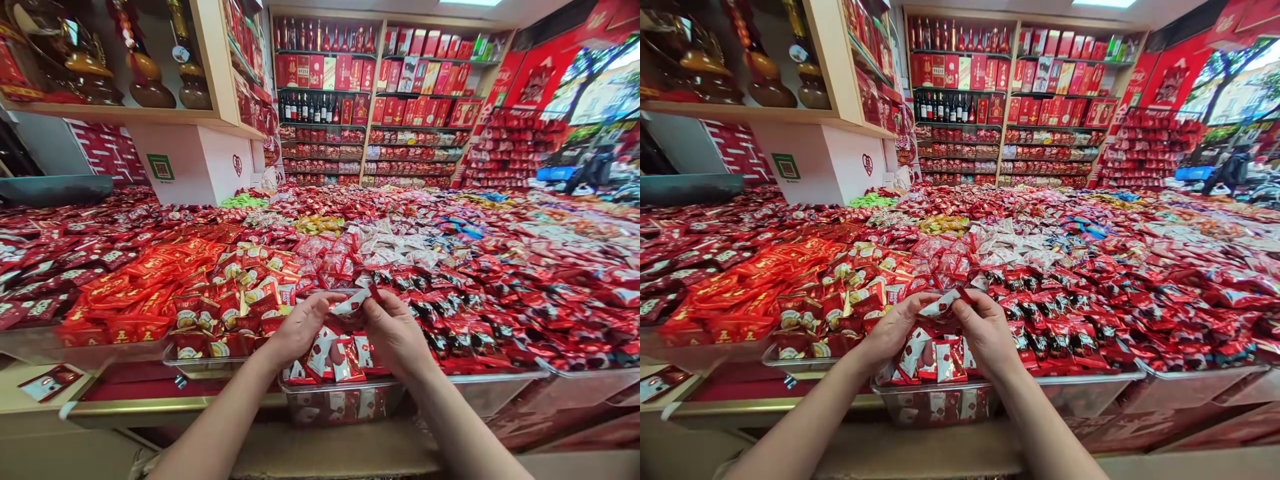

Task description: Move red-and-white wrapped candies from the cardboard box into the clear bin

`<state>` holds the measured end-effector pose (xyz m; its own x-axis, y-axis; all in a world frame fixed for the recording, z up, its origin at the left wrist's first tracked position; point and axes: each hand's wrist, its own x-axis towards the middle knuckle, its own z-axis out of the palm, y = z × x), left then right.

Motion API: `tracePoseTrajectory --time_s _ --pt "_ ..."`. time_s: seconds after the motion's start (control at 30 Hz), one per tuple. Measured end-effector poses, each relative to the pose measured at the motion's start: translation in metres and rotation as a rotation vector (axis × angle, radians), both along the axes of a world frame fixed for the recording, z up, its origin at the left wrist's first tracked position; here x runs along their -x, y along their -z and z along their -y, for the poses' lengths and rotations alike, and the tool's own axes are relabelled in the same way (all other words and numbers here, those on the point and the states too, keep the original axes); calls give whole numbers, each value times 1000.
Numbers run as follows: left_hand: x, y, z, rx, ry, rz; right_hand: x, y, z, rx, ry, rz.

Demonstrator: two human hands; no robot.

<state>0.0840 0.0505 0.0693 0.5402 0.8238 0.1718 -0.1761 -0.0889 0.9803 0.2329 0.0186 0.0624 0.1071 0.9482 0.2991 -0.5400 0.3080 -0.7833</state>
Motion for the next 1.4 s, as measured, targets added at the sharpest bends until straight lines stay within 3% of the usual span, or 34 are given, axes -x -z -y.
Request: tracePoseTrajectory --time_s 0.1,0.13,0.2,0.27,0.33,0.4,0.57,0.7,0.83,1.0,1.2,1.4 --pt "0 -3 -1 149 173 -11 3 1 1 0 28 132" --pt "1 -3 -1 177 177 -3 4 1 1 -4 59 174" --pt "1 -5 -1 174 120 44 5 2 1 -22 118 222" --pt "0 -5 -3 166 -41 112 6 2 0 -8 149 212" --pt "-1 -4 -4 179 -220 167 6 3 -2 54 120 155" --pt "-2 -4 -5 190 -309 176 7 2 -2 98 64 142" --pt "-3 -6 -2 173 -243 150 9 2 0 -3 102 338" --pt "-1 -7 2 145 -185 157 6 4 1 6 142 358" --pt "7 -4 1 42 -236 398 2 4 -1 77 251 341" --pt "12 -1 -2 102 -302 588 3 6 -4 177 153 458" --pt "12 3 -3 40 -363 636 14 11 -10 242 -59 958" --pt "11 4 -1 -9 -459 579 31 12 -24 322 -233 1115"
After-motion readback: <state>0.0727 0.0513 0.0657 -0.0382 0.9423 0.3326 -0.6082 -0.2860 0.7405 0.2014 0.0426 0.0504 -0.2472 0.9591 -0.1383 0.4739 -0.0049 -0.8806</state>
